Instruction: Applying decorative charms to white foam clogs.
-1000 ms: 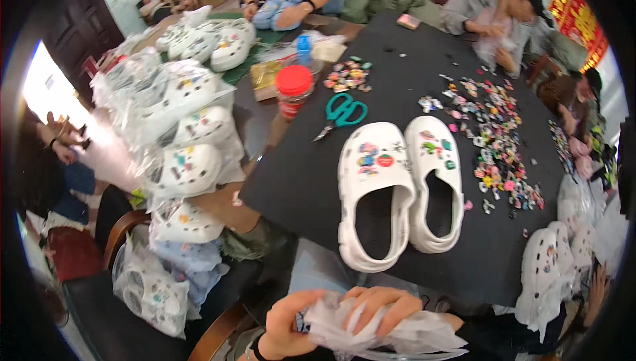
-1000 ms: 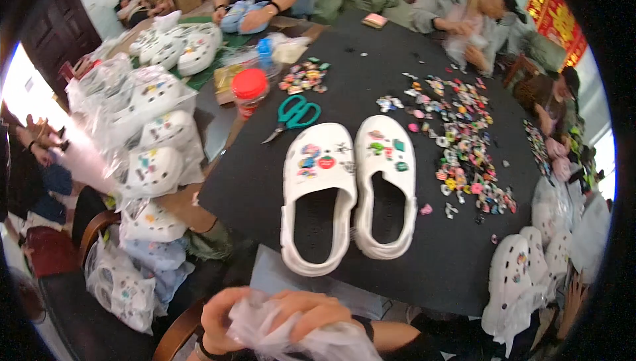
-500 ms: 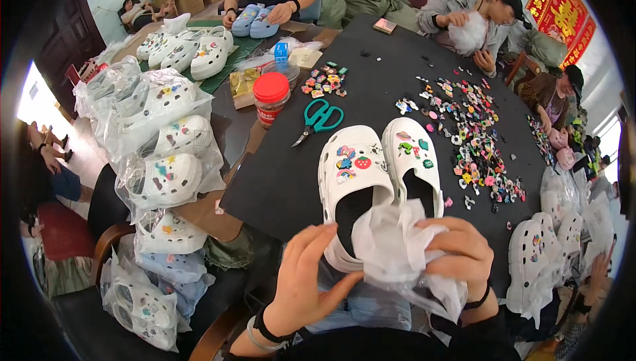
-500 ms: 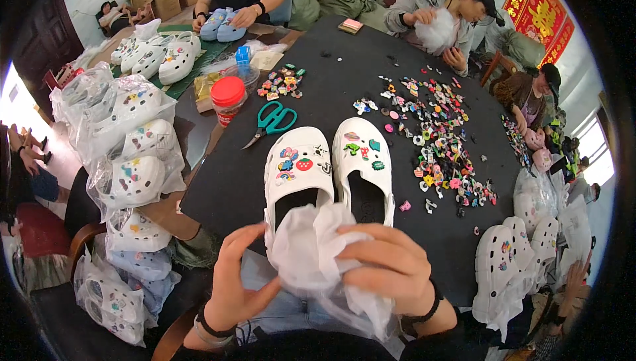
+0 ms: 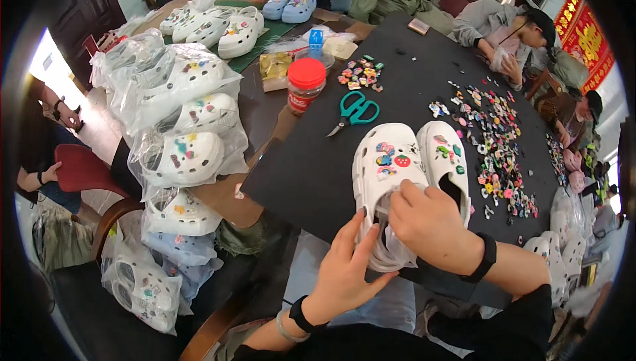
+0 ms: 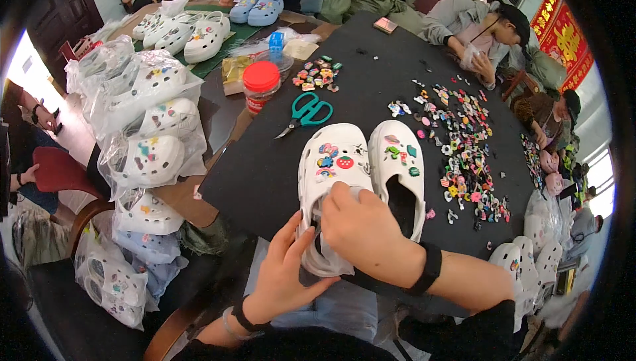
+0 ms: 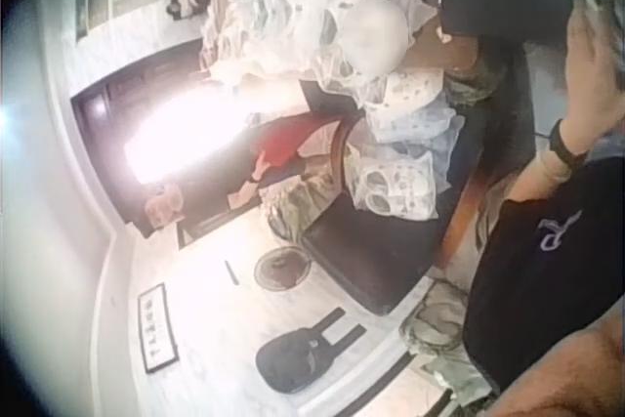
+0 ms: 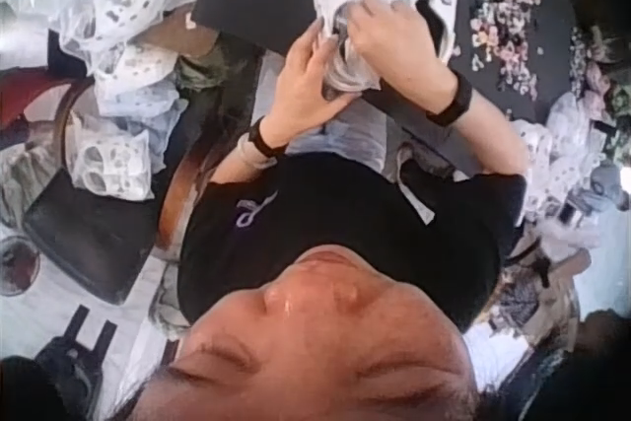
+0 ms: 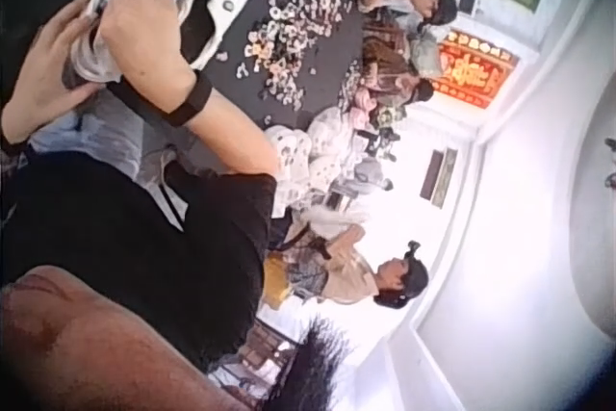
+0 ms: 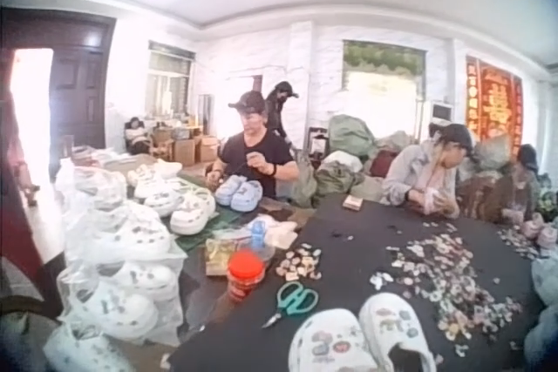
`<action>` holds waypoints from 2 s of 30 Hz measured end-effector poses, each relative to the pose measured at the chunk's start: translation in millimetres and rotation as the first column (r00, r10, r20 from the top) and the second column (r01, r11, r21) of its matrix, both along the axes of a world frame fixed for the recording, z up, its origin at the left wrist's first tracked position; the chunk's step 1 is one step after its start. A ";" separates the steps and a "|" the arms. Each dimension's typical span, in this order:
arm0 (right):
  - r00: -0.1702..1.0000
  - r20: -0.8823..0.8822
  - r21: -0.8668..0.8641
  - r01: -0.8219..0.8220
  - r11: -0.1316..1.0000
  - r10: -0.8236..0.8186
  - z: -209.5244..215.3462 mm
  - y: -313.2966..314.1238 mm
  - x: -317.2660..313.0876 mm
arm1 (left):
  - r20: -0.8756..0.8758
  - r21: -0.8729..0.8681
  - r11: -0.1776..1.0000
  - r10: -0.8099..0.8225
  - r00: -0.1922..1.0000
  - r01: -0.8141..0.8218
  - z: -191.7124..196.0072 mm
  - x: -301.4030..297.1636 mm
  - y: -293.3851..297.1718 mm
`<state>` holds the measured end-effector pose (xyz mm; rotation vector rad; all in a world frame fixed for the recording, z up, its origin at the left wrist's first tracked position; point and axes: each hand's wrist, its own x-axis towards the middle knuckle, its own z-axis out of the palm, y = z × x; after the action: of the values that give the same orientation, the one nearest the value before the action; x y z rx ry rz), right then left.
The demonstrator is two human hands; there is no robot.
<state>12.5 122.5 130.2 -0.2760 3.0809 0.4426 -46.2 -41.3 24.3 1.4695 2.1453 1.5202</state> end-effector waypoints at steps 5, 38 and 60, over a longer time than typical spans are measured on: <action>0.998 0.004 0.251 -0.054 0.967 0.055 -12.0 -17.4 4.8 | -0.046 0.029 0.999 0.031 0.998 -0.029 1.6 -0.1 -2.6; 0.918 -0.192 -0.337 0.270 0.902 -0.346 -18.7 13.8 124.2 | 0.150 -0.141 0.975 -0.148 0.978 0.169 18.0 -18.0 5.5; 0.976 0.036 -0.371 0.211 0.905 -0.213 17.4 61.0 143.3 | 0.295 -0.036 0.925 -0.352 0.888 0.379 20.6 15.9 -6.7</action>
<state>155.8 183.4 147.7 0.0610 3.1285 -0.1551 -30.4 -48.0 44.9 1.4228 1.6395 1.3757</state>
